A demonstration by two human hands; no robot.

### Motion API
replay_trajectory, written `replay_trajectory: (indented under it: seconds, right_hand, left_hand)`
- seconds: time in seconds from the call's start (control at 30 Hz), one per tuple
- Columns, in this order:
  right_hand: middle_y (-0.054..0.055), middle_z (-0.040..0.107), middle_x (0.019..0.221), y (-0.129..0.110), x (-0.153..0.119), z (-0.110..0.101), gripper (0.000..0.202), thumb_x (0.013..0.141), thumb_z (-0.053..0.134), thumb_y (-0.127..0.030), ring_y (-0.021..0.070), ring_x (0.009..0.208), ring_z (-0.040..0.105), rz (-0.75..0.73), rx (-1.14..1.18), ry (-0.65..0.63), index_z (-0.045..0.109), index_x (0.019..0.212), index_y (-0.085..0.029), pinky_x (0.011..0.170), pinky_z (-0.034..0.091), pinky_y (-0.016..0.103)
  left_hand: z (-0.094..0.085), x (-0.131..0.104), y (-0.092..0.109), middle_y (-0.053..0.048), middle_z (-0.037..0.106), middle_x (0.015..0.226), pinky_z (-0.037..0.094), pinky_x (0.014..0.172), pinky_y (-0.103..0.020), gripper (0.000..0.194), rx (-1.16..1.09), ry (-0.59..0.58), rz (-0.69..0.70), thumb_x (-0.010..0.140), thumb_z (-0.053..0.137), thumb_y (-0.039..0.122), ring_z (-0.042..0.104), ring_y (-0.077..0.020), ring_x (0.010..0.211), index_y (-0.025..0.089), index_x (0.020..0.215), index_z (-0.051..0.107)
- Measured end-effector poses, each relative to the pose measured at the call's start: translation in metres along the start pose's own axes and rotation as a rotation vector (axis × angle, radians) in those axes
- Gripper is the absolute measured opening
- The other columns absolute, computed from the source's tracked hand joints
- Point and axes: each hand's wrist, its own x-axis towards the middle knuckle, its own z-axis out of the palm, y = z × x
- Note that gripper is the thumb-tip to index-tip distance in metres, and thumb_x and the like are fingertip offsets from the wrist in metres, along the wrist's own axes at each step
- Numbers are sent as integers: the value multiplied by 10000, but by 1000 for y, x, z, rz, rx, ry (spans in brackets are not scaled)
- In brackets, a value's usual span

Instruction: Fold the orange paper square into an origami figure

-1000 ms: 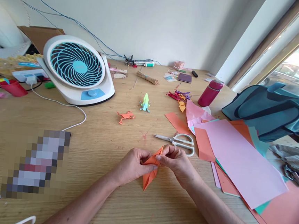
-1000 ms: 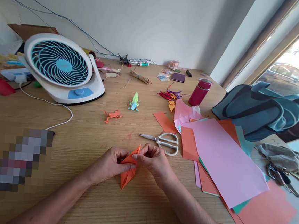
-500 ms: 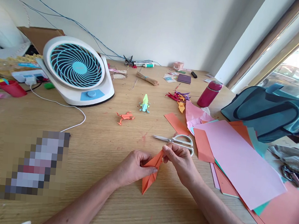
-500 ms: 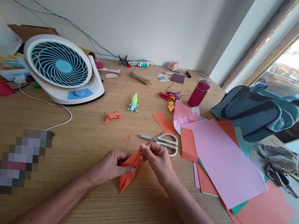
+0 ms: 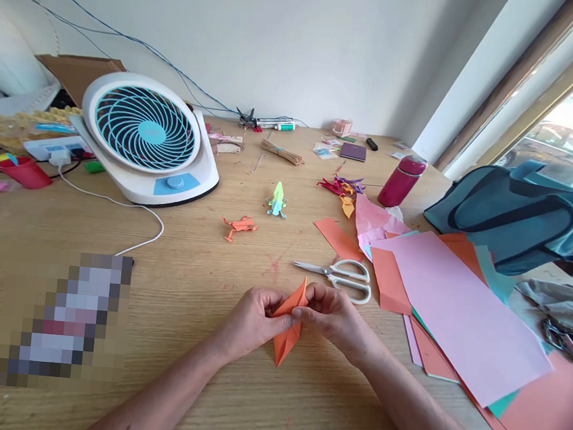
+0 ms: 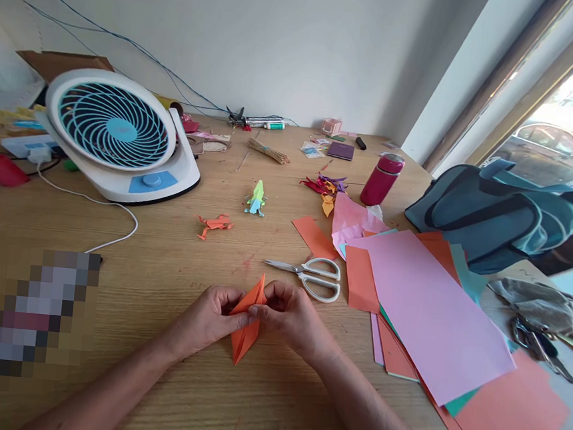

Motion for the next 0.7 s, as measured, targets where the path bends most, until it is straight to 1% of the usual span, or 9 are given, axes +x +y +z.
replay_trajectory:
  seconds: [0.07,0.17,0.3,0.37,0.57,0.63,0.7]
  right_hand:
    - [4,651,733,-1,-1,2,351,673,861,-448,143,690,581,-10,13,39,641,724,-178,671,458,284]
    - [7,662,714,-3,-1,5,345,656,869,-450,142,670,580,-31,40,85,658,698,-180,658,460,286]
    - [4,662,698,-5,-2,5,311,671,861,-431,132,633,568,-78,11,173,666,685,-189,617,450,276]
    - [6,659,698,-6,-2,5,309,694,845,-434,133,631,562,-100,-12,187,655,685,-192,606,444,275]
    - [-14,581,630,-7,-2,6,357,707,826,-478,119,590,474,-140,-52,267,611,679,-195,567,386,266]
    - [-18,563,625,-8,-3,5,357,740,803,-481,118,589,459,-161,-83,270,593,677,-198,568,375,266]
    - [-17,553,611,-10,-4,2,358,813,739,-482,121,592,463,-183,-137,264,579,661,-200,586,380,269]
  left_hand:
    - [0,0,-1,49,365,605,247,520,-200,372,22,8,-13,782,718,431,327,-83,581,135,635,546]
    - [0,-1,-1,52,333,602,229,519,-203,378,29,-3,-26,777,700,412,306,-82,578,151,606,487]
    - [2,-2,1,50,355,608,256,527,-202,320,5,-37,-42,766,664,382,326,-84,575,155,617,495]
    - [2,-2,2,50,359,608,262,530,-202,319,-9,-44,-47,761,662,387,331,-84,573,157,618,494]
    - [1,-3,3,47,375,630,274,549,-210,269,27,-87,-52,760,653,328,352,-94,598,160,632,486]
    - [1,-3,2,47,368,634,266,545,-215,265,45,-95,-54,764,648,321,349,-96,600,164,636,476]
    - [2,-4,0,47,369,634,267,545,-219,254,62,-103,-59,767,649,319,353,-99,600,164,646,487]
